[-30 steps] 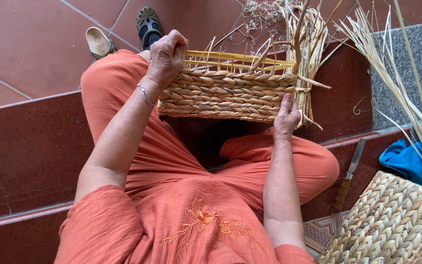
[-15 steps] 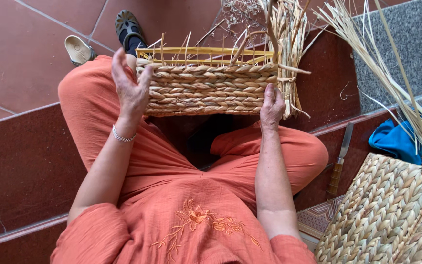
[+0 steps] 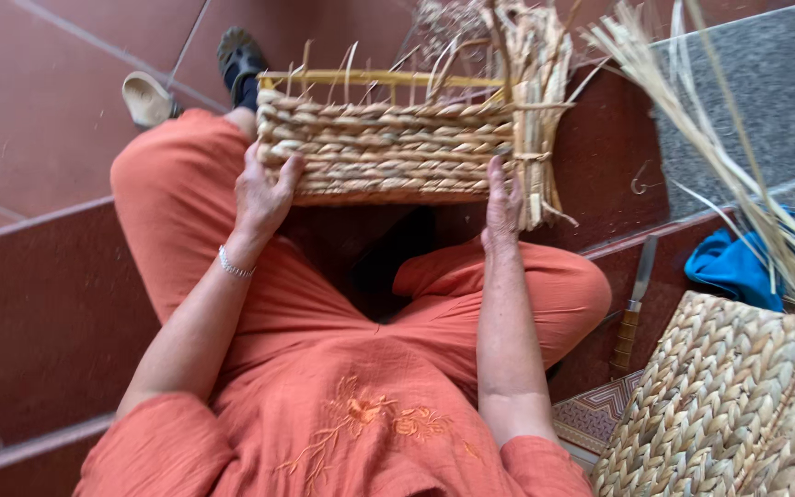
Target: The person sits on the floor and weaves a small rectangular basket using dried palm leaves. They trim excess strands with scissors and continue weaving the sides of the basket.
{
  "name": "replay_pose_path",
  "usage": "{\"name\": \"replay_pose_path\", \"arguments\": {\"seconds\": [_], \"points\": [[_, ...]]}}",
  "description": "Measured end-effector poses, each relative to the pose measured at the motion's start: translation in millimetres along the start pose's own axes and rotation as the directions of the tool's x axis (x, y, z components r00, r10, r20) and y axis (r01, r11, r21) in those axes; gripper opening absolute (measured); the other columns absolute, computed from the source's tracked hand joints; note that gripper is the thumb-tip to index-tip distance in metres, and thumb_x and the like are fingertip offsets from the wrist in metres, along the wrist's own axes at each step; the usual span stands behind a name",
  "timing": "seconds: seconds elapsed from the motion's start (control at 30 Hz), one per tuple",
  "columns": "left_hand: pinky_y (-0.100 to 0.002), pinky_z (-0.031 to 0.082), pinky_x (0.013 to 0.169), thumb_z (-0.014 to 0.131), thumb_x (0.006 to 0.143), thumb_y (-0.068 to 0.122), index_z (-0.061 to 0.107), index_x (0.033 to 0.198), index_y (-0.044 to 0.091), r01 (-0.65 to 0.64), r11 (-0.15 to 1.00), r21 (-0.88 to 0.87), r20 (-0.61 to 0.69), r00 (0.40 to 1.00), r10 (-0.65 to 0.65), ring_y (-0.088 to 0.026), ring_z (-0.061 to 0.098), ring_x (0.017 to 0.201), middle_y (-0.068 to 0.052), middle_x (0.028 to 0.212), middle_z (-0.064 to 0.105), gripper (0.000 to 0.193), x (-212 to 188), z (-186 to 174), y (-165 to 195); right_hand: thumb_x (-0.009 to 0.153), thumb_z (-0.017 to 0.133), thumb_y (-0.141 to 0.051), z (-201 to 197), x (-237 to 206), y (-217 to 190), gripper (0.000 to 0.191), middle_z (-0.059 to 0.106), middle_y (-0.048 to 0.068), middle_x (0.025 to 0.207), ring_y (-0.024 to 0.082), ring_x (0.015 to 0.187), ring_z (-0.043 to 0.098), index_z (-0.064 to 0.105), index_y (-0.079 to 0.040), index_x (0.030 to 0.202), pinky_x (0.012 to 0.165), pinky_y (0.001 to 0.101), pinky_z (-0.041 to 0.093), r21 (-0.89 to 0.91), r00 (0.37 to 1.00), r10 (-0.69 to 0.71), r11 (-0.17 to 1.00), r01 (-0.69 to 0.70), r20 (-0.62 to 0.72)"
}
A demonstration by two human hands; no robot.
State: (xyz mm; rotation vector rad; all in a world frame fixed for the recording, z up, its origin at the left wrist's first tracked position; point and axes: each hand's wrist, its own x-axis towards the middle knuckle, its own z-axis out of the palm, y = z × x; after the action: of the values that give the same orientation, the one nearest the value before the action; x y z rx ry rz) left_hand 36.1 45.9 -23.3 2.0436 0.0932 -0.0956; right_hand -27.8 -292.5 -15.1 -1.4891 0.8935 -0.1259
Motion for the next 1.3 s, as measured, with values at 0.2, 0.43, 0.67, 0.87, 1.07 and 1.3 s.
{"name": "replay_pose_path", "arguments": {"seconds": [0.2,0.43,0.67,0.87,1.07,1.3], "points": [[-0.035,0.057,0.092,0.067,0.106,0.034,0.056,0.135,0.000,0.081,0.779,-0.622,0.050,0.997,-0.063,-0.018,0.070,0.104,-0.004,0.116,0.073,0.046,0.2,16.4,17.1,0.099,0.073,-0.043,-26.6,-28.0,-32.8,0.079,0.065,0.025,0.140,0.025,0.128,0.061,0.040,0.001,0.156,0.113,0.0371,0.044,0.158,0.963,-0.269,0.951,0.265,0.001],[-0.038,0.044,0.072,0.051,0.121,0.042,0.062,0.125,0.004,0.427,0.446,-0.787,0.322,0.900,-0.293,-0.021,0.055,0.084,-0.008,0.104,0.062,0.039,-8.9,106.7,15.9,0.097,0.076,-0.039,-38.5,-120.3,-75.0,0.059,0.053,0.009,0.154,0.031,0.144,0.045,0.058,-0.009,0.144,0.123,0.0463,0.040,-0.443,0.331,-0.925,0.220,0.869,0.189],[-0.040,0.055,0.094,0.040,0.109,0.034,0.060,0.136,0.004,0.688,0.393,-0.610,0.671,0.712,-0.207,-0.024,0.067,0.111,-0.012,0.129,0.070,0.045,-44.0,106.8,30.1,0.092,0.084,-0.024,-3.3,-157.7,-46.5,0.044,0.060,0.003,0.149,0.027,0.137,0.053,0.071,-0.016,0.134,0.111,0.0386,0.042,-0.526,0.309,-0.854,0.049,0.849,0.418],[-0.038,0.046,0.108,0.041,0.107,0.039,0.026,0.161,0.007,0.513,0.511,-0.690,0.510,0.845,-0.159,-0.018,0.053,0.138,-0.007,0.157,0.046,0.065,-81.4,37.9,64.5,0.088,0.083,-0.018,4.5,-160.7,-34.7,0.046,0.059,0.009,0.147,0.035,0.137,0.054,0.068,-0.010,0.131,0.115,0.0443,0.046,-0.331,0.355,-0.825,0.219,0.918,0.439],[-0.038,0.045,0.116,0.066,0.100,0.015,-0.008,0.166,0.006,0.034,0.792,-0.609,0.332,0.918,0.216,-0.026,0.052,0.141,-0.020,0.162,0.039,0.099,-100.3,60.9,91.3,0.100,0.079,-0.015,-37.3,-133.9,-37.4,0.022,0.071,0.001,0.138,0.018,0.126,0.073,0.076,-0.016,0.121,0.103,0.0317,0.058,-0.163,0.489,-0.789,0.463,0.871,0.373],[-0.037,0.044,0.117,0.068,0.098,0.005,-0.015,0.165,0.007,0.028,0.770,-0.637,0.386,0.877,0.287,-0.025,0.049,0.143,-0.019,0.162,0.035,0.107,-116.9,50.9,92.4,0.105,0.065,-0.055,-90.0,-68.9,-45.5,0.077,0.048,0.018,0.150,0.023,0.138,0.049,0.044,0.003,0.152,0.108,0.0406,0.055,-0.214,0.738,-0.674,0.717,0.663,0.027]]}}
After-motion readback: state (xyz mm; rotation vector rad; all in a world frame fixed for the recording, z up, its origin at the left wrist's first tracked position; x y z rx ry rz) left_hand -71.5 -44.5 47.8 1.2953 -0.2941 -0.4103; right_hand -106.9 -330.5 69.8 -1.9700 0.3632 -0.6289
